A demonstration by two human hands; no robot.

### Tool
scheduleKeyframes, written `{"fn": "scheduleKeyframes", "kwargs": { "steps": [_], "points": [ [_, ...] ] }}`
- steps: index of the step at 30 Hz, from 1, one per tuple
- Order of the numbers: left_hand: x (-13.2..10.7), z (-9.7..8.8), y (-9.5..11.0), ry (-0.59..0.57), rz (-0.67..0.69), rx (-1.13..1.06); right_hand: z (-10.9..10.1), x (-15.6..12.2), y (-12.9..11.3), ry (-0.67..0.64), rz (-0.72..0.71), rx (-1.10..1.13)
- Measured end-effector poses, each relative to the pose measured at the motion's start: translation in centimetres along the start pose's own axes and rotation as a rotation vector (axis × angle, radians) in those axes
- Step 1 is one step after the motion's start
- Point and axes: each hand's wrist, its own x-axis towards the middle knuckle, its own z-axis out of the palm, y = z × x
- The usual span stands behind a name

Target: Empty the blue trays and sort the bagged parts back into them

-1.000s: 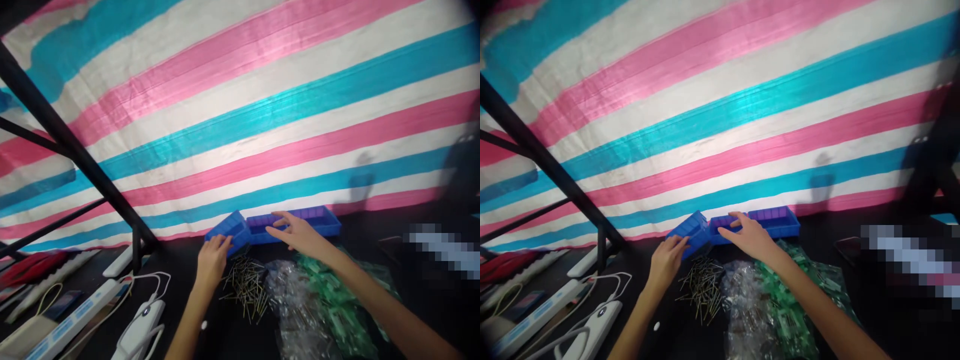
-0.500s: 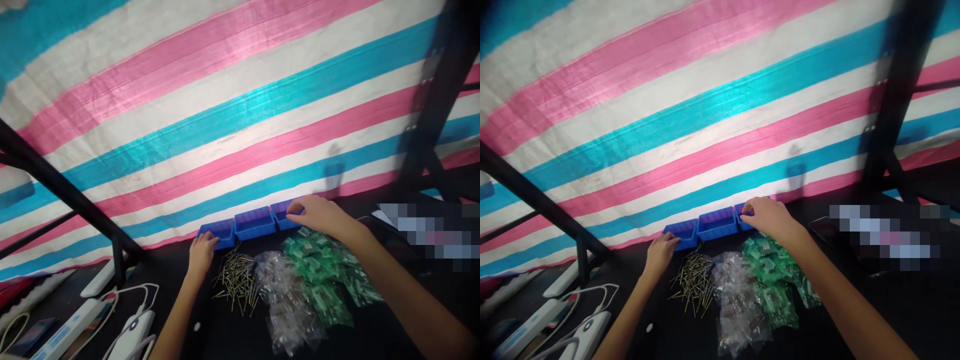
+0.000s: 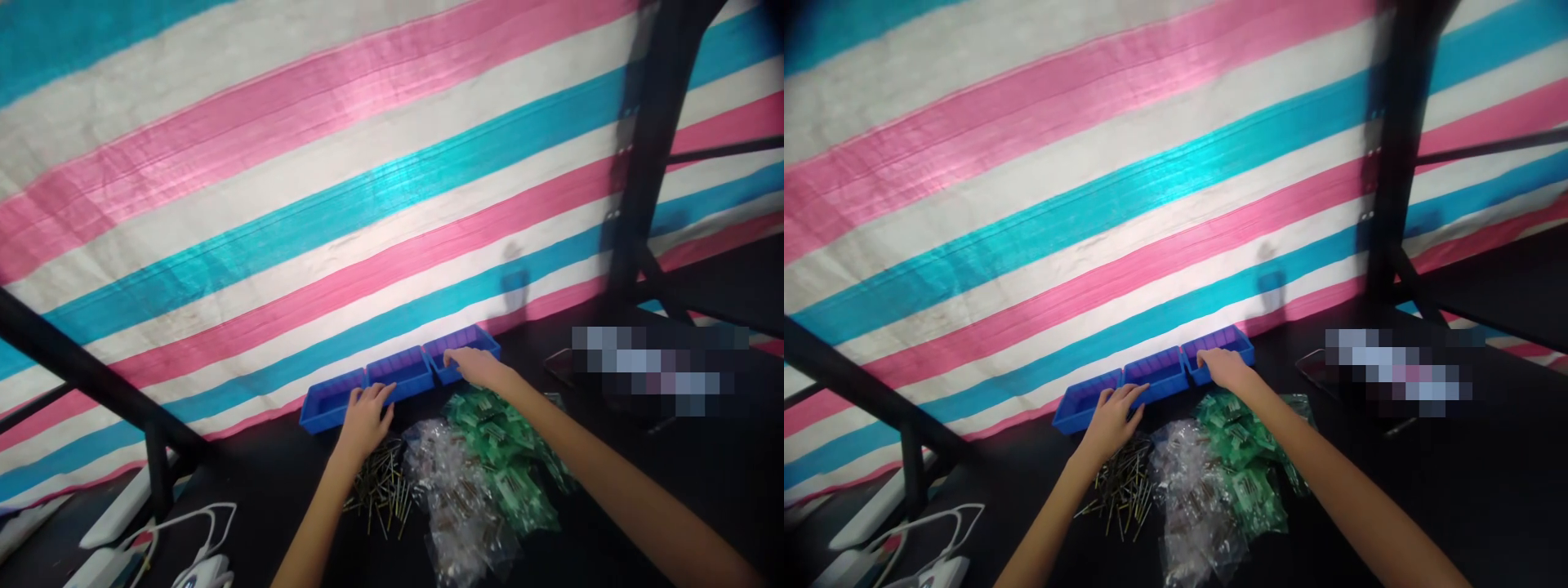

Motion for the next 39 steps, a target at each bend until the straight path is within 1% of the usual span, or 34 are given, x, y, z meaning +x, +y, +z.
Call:
{"fn": "scheduleKeyframes", "kwargs": {
  "steps": [5,12,17,20,22,23,24,26,27,28,29,30,31,32,35,37,39],
  "points": [
    [-0.3,0.3,0.5,0.028,-0.036,-0.009,0.6,0.4,0.1,0.021,-0.005,-0.004],
    [0.2,1.1,0.9,0.092,-0.096,-0.019,1.8,1.6,0.3,0.005,-0.001,-0.032],
    [0.3,1.6,0.4,0.111,-0.114,-0.017,2.0,1.7,0.1,0.020,-0.008,-0.046],
    [0.2,1.2,0.8,0.120,-0.143,-0.010,1.7,1.5,0.0,0.005,-0.021,-0.044],
    [-0.3,0.4,2.1,0.127,-0.161,-0.002,1.1,1.2,-0.2,-0.013,-0.044,-0.039],
    [-0.7,-0.1,3.3,0.122,-0.153,0.011,0.7,1.0,-0.4,-0.025,-0.061,-0.036],
    [-1.2,-0.6,4.6,0.104,-0.109,-0.006,0.2,0.7,-0.6,-0.033,-0.083,-0.031],
    [-2.7,-1.2,7.8,0.023,0.076,-0.094,-1.0,-0.1,-1.2,-0.032,-0.126,-0.013],
    [-3.6,-1.2,9.4,-0.022,0.173,-0.134,-1.7,-0.5,-1.5,-0.020,-0.144,0.004],
    [-4.4,-1.0,10.9,-0.058,0.289,-0.164,-2.4,-0.9,-1.8,-0.013,-0.154,0.021],
    [-5.2,-0.5,12.1,-0.060,0.422,-0.182,-3.0,-1.3,-1.9,-0.020,-0.155,0.029],
    [-5.8,0.1,13.1,-0.051,0.485,-0.175,-3.6,-1.6,-2.0,-0.046,-0.145,0.027],
    [-6.3,0.8,13.8,-0.035,0.509,-0.153,-4.0,-1.8,-2.0,-0.092,-0.123,0.012],
    [-6.7,1.5,14.2,-0.023,0.504,-0.127,-4.4,-2.0,-1.9,-0.151,-0.098,-0.012],
    [-6.8,2.9,14.3,-0.004,0.441,-0.079,-4.6,-1.9,-1.5,-0.314,-0.024,-0.100],
    [-6.5,2.9,14.1,0.015,0.406,-0.065,-4.2,-1.6,-1.2,-0.366,-0.013,-0.133],
    [-6.0,2.2,14.0,0.028,0.394,-0.068,-3.3,-1.1,-1.0,-0.386,-0.048,-0.128]
  ]
}}
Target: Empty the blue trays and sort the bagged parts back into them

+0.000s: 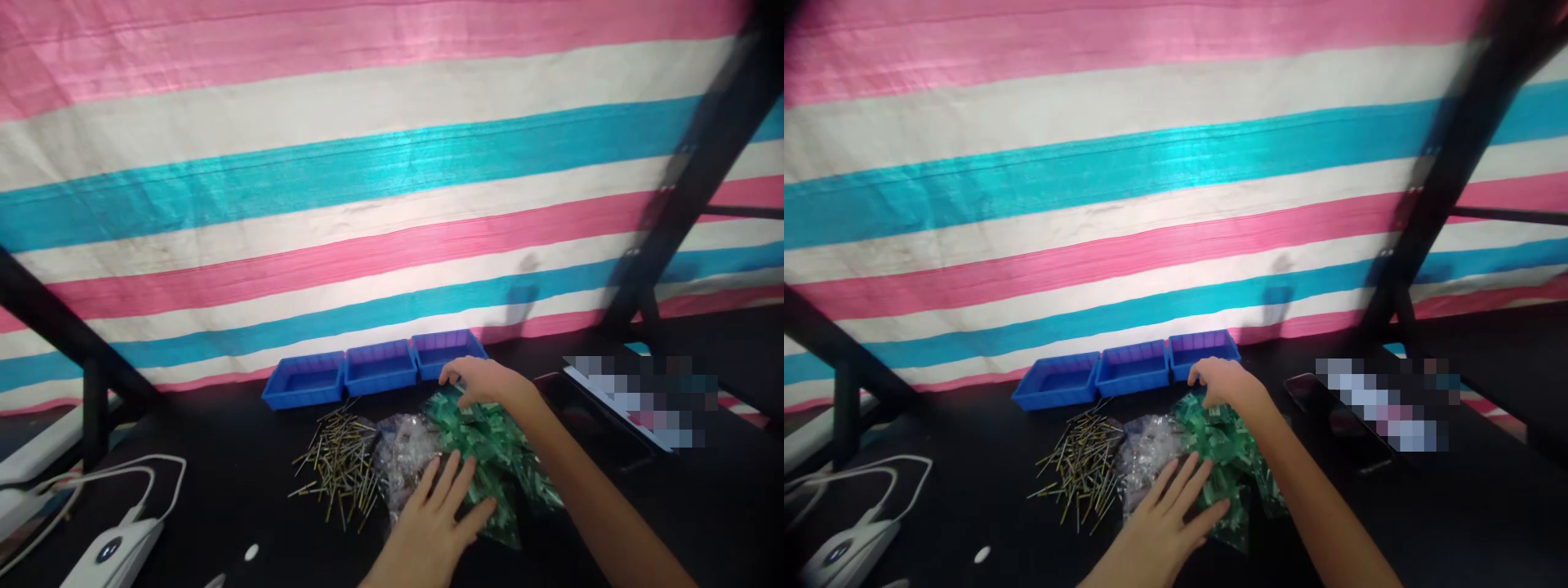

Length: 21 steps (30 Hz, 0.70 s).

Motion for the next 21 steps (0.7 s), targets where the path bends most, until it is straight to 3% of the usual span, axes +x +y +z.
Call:
{"fn": "scheduleKeyframes", "kwargs": {
  "steps": [4,7,12,16,18,21],
  "points": [
    [0.4,-2.1,-0.3,0.035,0.036,-0.075,2.1,1.8,-0.2,-0.028,-0.172,0.071],
    [-0.2,-2.8,-1.0,0.098,-0.064,-0.185,3.6,2.8,-0.5,-0.037,-0.239,0.063],
    [-1.4,-2.4,-3.5,0.244,-0.391,-0.435,3.4,2.7,-1.4,0.095,-0.209,0.013],
    [-1.6,-2.1,-5.0,0.540,-0.755,-0.643,1.7,1.2,-3.1,0.231,-0.283,0.092],
    [-1.5,-2.2,-5.4,0.647,-0.895,-0.787,1.0,0.3,-4.0,0.164,-0.332,0.297],
    [-1.2,-2.1,-5.5,0.683,-0.988,-1.013,0.6,-0.7,-5.1,-0.010,-0.352,0.551]
  ]
}}
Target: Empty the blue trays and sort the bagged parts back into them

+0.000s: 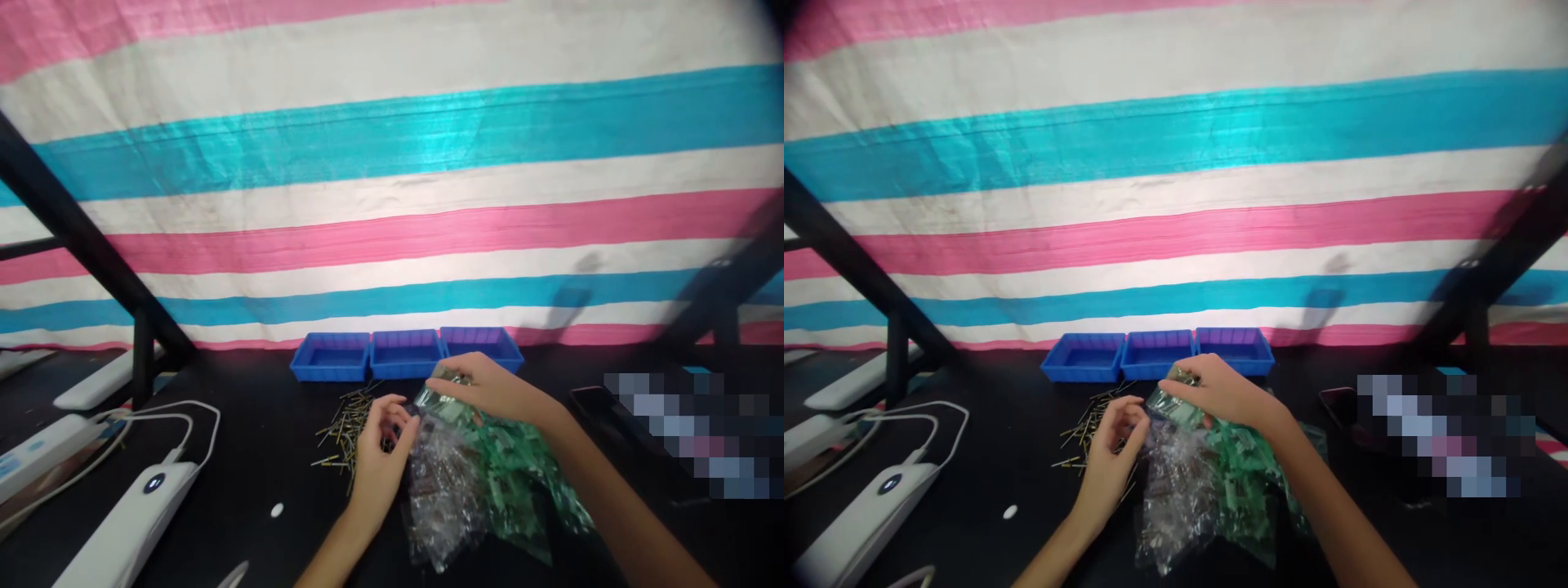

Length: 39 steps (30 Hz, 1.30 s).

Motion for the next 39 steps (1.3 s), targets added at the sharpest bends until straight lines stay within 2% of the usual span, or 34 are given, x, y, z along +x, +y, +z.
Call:
{"fn": "scheduleKeyframes", "kwargs": {
  "steps": [4,8,18,28,33,36,39],
  "points": [
    [-0.4,0.4,-0.1,-0.125,-0.149,-0.144,0.0,-0.3,-0.8,-0.121,-0.041,0.111],
    [-0.7,0.6,0.0,-0.143,-0.148,-0.136,-0.3,-0.6,-1.2,-0.249,-0.119,0.099],
    [-0.2,-0.2,-0.3,0.085,0.128,0.076,-0.1,-0.7,-1.2,-0.105,-0.102,0.025],
    [-0.2,-0.6,-0.6,0.166,0.390,0.153,0.0,-0.6,-0.9,-0.068,-0.197,-0.142],
    [-0.2,-0.6,-0.4,0.131,0.377,0.184,0.4,-0.5,-0.8,-0.020,-0.195,-0.106],
    [-0.2,-0.5,-0.2,0.092,0.319,0.200,0.4,-0.5,-0.6,-0.101,-0.135,-0.002],
    [-0.2,-0.5,0.0,0.064,0.288,0.184,-0.5,-0.5,0.2,-0.180,-0.084,0.086]
  ]
}}
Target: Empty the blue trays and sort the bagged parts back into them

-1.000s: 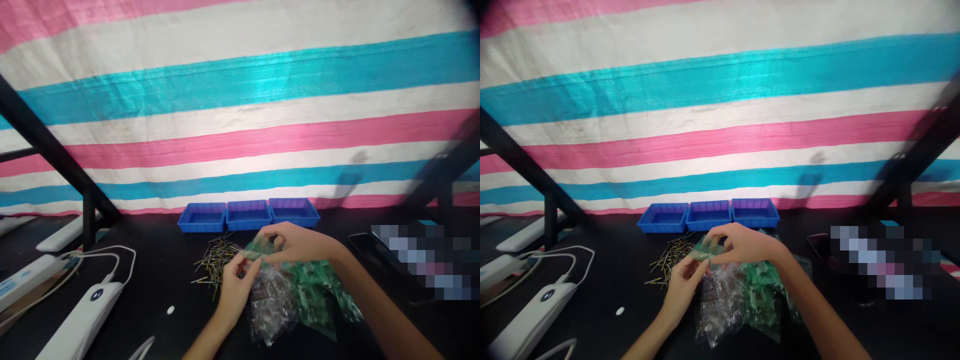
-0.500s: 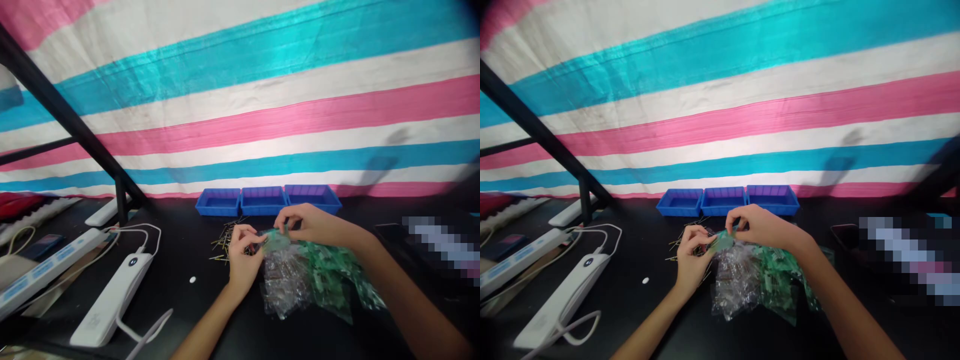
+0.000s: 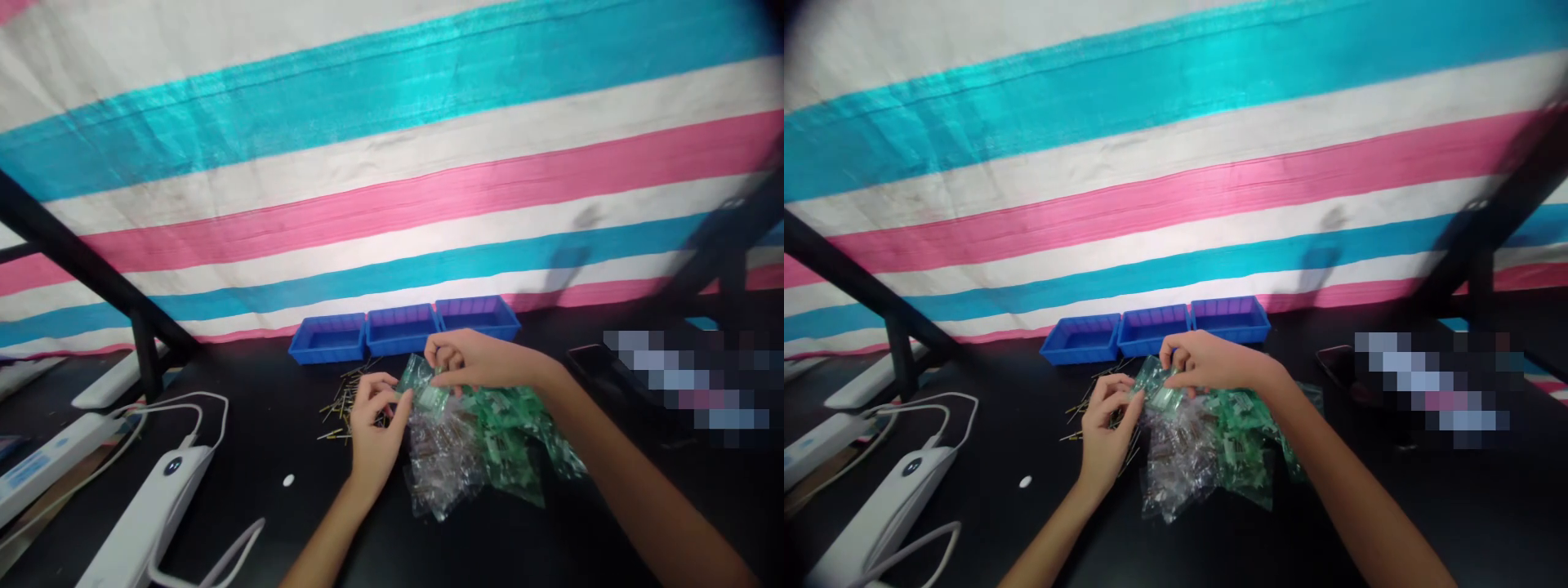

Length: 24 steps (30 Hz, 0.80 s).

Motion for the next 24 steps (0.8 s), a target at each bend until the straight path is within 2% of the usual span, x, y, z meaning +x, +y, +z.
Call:
{"fn": "scheduleKeyframes", "kwargs": {
  "steps": [3,8,10,12,14,17,19,21,24],
  "points": [
    [0.1,-0.2,0.2,-0.012,-0.046,-0.014,-1.9,-0.5,1.8,0.106,0.018,-0.005],
    [-0.1,-0.3,0.1,-0.034,-0.126,-0.031,-4.7,-1.2,4.8,0.507,0.152,-0.099],
    [-0.2,-0.3,-0.1,-0.044,-0.127,-0.038,-5.2,-1.6,5.1,0.643,0.238,-0.250],
    [-0.2,-0.2,-0.3,-0.051,-0.124,-0.042,-5.4,-2.1,4.9,0.702,0.346,-0.451],
    [-0.3,-0.1,-0.4,-0.060,-0.121,-0.038,-5.2,-2.5,4.6,0.617,0.451,-0.556],
    [-0.2,0.0,-0.4,-0.072,-0.116,-0.023,-4.7,-2.4,4.4,0.313,0.548,-0.533],
    [-0.2,0.1,-0.4,-0.073,-0.110,-0.018,-4.1,-1.8,4.5,0.156,0.615,-0.557],
    [-0.2,0.1,-0.5,-0.073,-0.108,-0.020,-3.4,-1.1,4.5,0.091,0.694,-0.611],
    [-0.3,0.1,-0.8,-0.087,-0.100,-0.037,-2.6,-0.1,4.3,0.084,0.752,-0.649]
  ]
}}
